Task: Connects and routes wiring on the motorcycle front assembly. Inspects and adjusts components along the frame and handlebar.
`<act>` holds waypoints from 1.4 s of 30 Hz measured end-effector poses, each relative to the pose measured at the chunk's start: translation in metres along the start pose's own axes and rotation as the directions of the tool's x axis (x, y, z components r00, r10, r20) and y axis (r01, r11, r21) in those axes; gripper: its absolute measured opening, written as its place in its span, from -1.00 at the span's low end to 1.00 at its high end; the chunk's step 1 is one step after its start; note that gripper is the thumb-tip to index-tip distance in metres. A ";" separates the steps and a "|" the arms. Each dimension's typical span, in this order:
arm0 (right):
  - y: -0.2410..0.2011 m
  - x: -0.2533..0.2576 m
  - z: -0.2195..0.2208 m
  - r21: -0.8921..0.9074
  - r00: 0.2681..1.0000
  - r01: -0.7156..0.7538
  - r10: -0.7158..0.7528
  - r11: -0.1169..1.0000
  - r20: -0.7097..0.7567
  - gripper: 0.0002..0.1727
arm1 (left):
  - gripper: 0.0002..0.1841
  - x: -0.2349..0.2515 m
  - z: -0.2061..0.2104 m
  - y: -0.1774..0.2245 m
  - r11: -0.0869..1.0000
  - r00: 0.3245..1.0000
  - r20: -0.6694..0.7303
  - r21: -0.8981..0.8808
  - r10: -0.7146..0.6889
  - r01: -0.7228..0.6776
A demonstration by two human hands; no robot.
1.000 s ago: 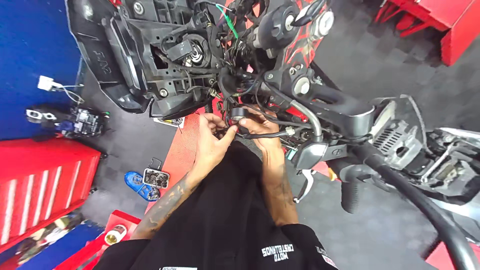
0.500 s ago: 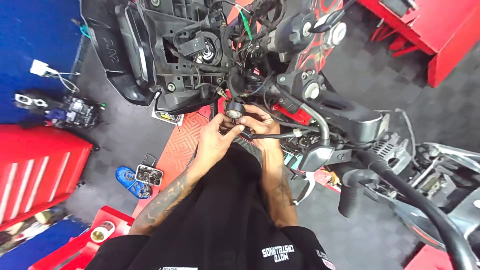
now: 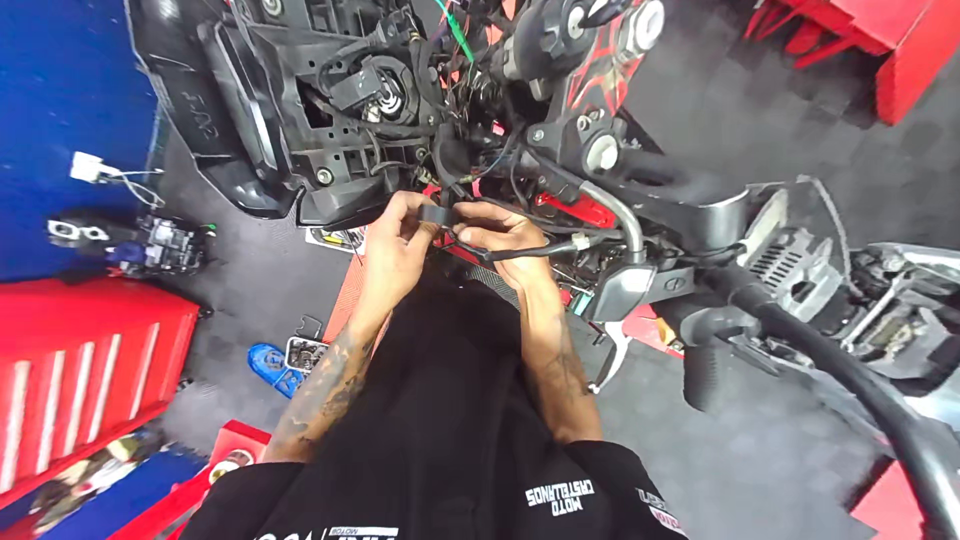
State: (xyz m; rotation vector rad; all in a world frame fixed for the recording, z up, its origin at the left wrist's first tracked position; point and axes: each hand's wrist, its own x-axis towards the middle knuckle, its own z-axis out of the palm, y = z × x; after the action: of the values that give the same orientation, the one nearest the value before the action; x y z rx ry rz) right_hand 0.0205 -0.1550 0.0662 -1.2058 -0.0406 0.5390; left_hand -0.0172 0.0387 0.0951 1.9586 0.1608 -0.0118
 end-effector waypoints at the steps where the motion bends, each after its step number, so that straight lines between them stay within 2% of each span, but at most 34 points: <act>1: -0.001 -0.002 0.000 0.017 0.999 -0.036 0.036 0.999 -0.001 -0.68 | -0.80 0.001 0.000 -0.002 0.995 0.999 -0.005 -0.093 -0.035 0.035; 3: 0.000 -0.004 -0.002 0.050 0.990 -0.134 0.132 0.990 0.052 -0.77 | -0.77 0.000 0.002 -0.009 0.965 0.995 0.001 -0.245 -0.098 0.095; 6: 0.002 -0.002 -0.004 0.149 0.955 -0.242 0.208 0.959 0.211 -0.76 | -0.75 -0.005 0.004 -0.022 0.949 0.994 -0.011 -0.299 -0.111 0.102; 9: 0.001 0.002 -0.002 0.178 0.960 -0.199 0.155 0.964 0.233 -0.80 | -0.76 -0.008 0.008 -0.030 0.923 0.988 -0.024 -0.360 -0.154 0.135; 13: 0.007 0.004 -0.004 0.202 0.962 -0.177 0.126 0.963 0.241 -0.80 | -0.73 -0.010 0.016 -0.047 0.802 0.971 0.007 -0.563 -0.237 0.200; 15: 0.007 0.004 -0.004 0.204 0.961 -0.181 0.128 0.962 0.246 -0.80 | -0.68 -0.012 0.022 -0.050 0.835 0.973 -0.018 -0.517 -0.229 0.186; 18: 0.003 0.003 -0.005 0.166 0.965 -0.174 0.134 0.971 0.224 -0.82 | -0.64 -0.013 0.031 -0.048 0.923 0.988 -0.066 -0.369 -0.141 0.107; 20: 0.000 0.002 -0.006 0.097 0.971 -0.155 0.133 0.983 0.198 -0.86 | -0.69 -0.012 0.035 -0.050 0.948 0.993 -0.055 -0.308 -0.102 0.080; 22: 0.000 0.000 -0.006 0.035 0.978 -0.136 0.129 0.990 0.163 -0.86 | -0.78 -0.012 0.040 -0.053 0.965 0.998 -0.024 -0.255 -0.063 0.055; 25: -0.006 -0.003 -0.003 -0.063 0.984 -0.147 0.152 0.987 0.096 -0.86 | -0.78 -0.007 0.037 -0.053 0.994 0.999 0.039 -0.110 0.013 -0.009; 28: -0.011 -0.009 0.001 -0.209 0.992 -0.119 0.107 0.971 -0.070 -0.83 | -0.75 0.004 0.027 -0.045 0.992 0.992 0.101 0.089 0.077 -0.086; 30: -0.010 -0.013 0.000 -0.380 0.989 -0.063 0.006 0.923 -0.150 -0.70 | -0.77 0.007 0.021 -0.035 0.984 0.987 0.154 0.168 0.037 -0.063; 32: -0.008 -0.013 -0.003 -0.454 0.990 -0.035 -0.032 0.890 -0.139 -0.53 | -0.78 0.010 0.017 -0.025 0.979 0.978 0.205 0.205 -0.038 -0.005; 33: -0.008 -0.012 -0.005 -0.459 0.992 -0.034 -0.025 0.888 -0.121 -0.52 | -0.78 0.011 0.016 -0.021 0.975 0.973 0.224 0.221 -0.064 0.013; 36: -0.012 -0.018 -0.007 -0.453 0.994 -0.064 0.018 0.889 -0.105 -0.61 | -0.76 0.013 0.014 -0.014 0.967 0.967 0.223 0.249 -0.119 0.062; 38: -0.010 -0.021 -0.006 -0.381 0.994 -0.084 0.053 0.921 -0.091 -0.69 | -0.72 0.012 0.014 -0.013 0.967 0.966 0.204 0.231 -0.160 0.111; 42: -0.004 -0.017 -0.002 -0.320 0.994 -0.046 0.011 0.946 -0.110 -0.76 | -0.69 0.007 0.007 -0.003 0.970 0.938 0.246 0.059 -0.244 0.237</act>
State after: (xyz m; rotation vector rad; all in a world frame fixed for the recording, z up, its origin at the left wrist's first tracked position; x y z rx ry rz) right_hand 0.0077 -0.1652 0.0737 -1.5566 -0.0200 0.5044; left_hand -0.0101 0.0341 0.0890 1.9355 0.2326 -0.4238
